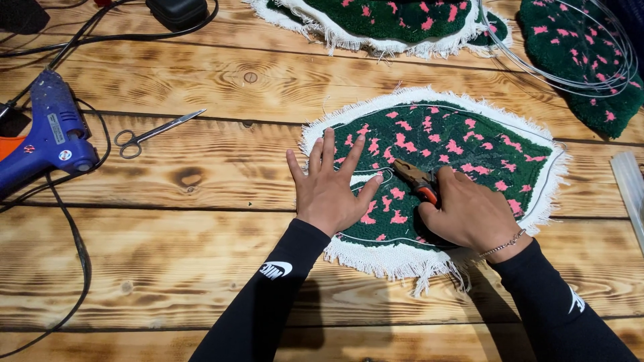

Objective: Crafting leaf-shaped rugs by attaching a wire frame using pliers.

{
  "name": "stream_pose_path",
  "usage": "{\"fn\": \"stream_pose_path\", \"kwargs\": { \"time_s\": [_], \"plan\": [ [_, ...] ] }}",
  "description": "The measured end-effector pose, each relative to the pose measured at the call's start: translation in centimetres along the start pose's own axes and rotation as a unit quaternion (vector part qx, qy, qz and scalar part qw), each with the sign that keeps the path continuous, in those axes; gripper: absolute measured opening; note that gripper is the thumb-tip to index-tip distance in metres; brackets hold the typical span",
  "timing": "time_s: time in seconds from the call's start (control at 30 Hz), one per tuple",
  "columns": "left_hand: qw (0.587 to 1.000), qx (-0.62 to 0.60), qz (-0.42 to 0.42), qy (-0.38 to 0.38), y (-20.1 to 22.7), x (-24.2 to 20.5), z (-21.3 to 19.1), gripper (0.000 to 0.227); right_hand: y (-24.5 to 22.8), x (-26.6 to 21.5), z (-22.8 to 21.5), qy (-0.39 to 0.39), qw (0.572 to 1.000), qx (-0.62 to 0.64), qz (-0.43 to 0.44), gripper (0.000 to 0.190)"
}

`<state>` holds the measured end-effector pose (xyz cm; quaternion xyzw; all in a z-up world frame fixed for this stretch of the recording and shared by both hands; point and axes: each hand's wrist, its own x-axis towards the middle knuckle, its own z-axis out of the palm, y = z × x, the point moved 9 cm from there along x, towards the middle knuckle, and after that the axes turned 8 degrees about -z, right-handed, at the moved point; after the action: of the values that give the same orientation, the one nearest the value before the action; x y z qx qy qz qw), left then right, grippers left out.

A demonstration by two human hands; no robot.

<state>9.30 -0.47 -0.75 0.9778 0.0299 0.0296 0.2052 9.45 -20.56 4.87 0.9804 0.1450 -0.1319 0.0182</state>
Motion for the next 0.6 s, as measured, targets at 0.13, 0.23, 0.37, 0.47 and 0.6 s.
{"fn": "stream_pose_path", "kwargs": {
  "time_s": [0.13,0.23,0.37,0.47,0.6],
  "plan": [
    [1.000,0.001,-0.003,-0.008,0.23,-0.07,-0.61,0.083,-0.27,-0.22,-0.26,-0.013,1.000,-0.001,0.010,0.047],
    [1.000,-0.002,-0.007,-0.017,0.18,-0.04,-0.62,0.084,-0.66,-0.22,-0.37,-0.011,1.000,-0.008,-0.005,0.047],
    [1.000,-0.001,-0.008,-0.011,0.24,-0.11,-0.72,0.084,-0.71,-0.35,-0.33,-0.017,1.000,-0.015,0.003,0.047],
    [1.000,-0.001,-0.011,-0.015,0.27,-0.08,-0.82,0.084,-0.23,-0.12,-0.21,-0.001,1.000,-0.009,-0.005,0.046],
    [1.000,-0.001,-0.008,-0.005,0.28,-0.16,-0.84,0.084,-0.90,-0.39,-0.87,-0.004,1.000,0.000,-0.017,0.044]
  ]
}}
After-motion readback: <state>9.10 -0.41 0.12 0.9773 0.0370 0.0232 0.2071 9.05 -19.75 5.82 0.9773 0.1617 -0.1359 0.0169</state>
